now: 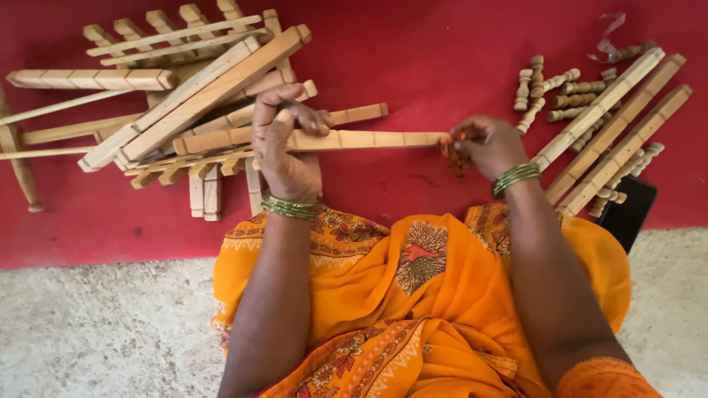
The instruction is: The person sits on the floor and assembles a wooden toy structure. They rub an orange substance onto wooden bars and spindles by hand, then fit the bars and turned wooden pieces together, adding assembled bars to a growing pile of parts.
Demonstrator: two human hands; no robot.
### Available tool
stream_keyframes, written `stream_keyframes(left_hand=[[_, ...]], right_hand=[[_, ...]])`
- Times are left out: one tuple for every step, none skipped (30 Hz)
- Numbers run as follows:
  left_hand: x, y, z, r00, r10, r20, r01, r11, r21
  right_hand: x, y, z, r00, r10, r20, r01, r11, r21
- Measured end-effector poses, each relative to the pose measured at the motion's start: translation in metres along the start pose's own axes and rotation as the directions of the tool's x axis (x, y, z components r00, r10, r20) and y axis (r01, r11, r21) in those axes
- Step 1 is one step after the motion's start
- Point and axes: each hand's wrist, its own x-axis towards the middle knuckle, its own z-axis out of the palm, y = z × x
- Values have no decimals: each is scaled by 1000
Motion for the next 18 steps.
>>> stream_keyframes(left_hand=[[1, -2, 0, 1000, 9, 8, -10, 1000, 4], [1, -4, 1, 1000, 4, 2, -4, 1000, -9], [1, -5, 2, 1000, 0, -3, 0, 1000, -22], [0, -6, 2, 1000, -5, -10, 5, 999, -34], [1, -7, 2, 1000, -4, 3, 4, 999, -39], [1, -7, 3, 1000, -3, 15, 4, 999, -45], [1, -7, 3, 1000, -2, 27, 3, 999, -50], [1, -7, 3, 999, -5, 32, 6, 999, -41], [1, -7, 3, 999, -7, 38, 9, 999, -33], [1, -7, 3, 999, -7, 43, 9, 1000, -25], [2, -8, 4, 999, -1, 45, 2, 1000, -16], [3, -8, 4, 999, 5, 45, -5, 1000, -5], [3, -8, 4, 999, 11, 43, -12, 1000, 8], [3, -7, 4, 999, 4, 31, -5, 1000, 14], [3, -7, 4, 1000, -4, 20, 4, 1000, 19], [2, -6, 4, 1000, -12, 10, 12, 1000, 22], [2, -6, 4, 1000, -12, 4, 12, 1000, 29], [2, -6, 4, 1000, -11, -3, 11, 999, 36]], right_hand=[[1, -1, -3, 998, -55, 7, 53, 986, 157], [1, -2, -5, 994, -111, 4, 104, 945, 309], [2, -4, -6, 986, -166, -9, 152, 878, 454], [4, -4, -5, 982, -189, 10, 156, 835, 528], [6, -5, -3, 977, -213, 28, 154, 786, 598], [8, -6, -1, 970, -238, 45, 149, 732, 665], [9, -6, 2, 968, -240, 81, 120, 716, 688], [9, -6, 3, 963, -243, 115, 92, 700, 709], [9, -6, 3, 957, -248, 148, 65, 683, 727], [8, -5, 2, 949, -271, 162, 59, 657, 752], [6, -5, -1, 939, -296, 177, 53, 630, 775], [4, -5, -4, 927, -322, 193, 44, 603, 796], [1, -5, -8, 904, -380, 198, 55, 561, 826], [-1, -6, -12, 877, -436, 200, 62, 517, 854], [-3, -8, -16, 849, -490, 197, 68, 471, 879], [-4, -9, -20, 827, -532, 181, 107, 465, 879], [-5, -11, -23, 802, -574, 164, 149, 458, 876], [-5, -13, -26, 775, -615, 147, 190, 448, 873]])
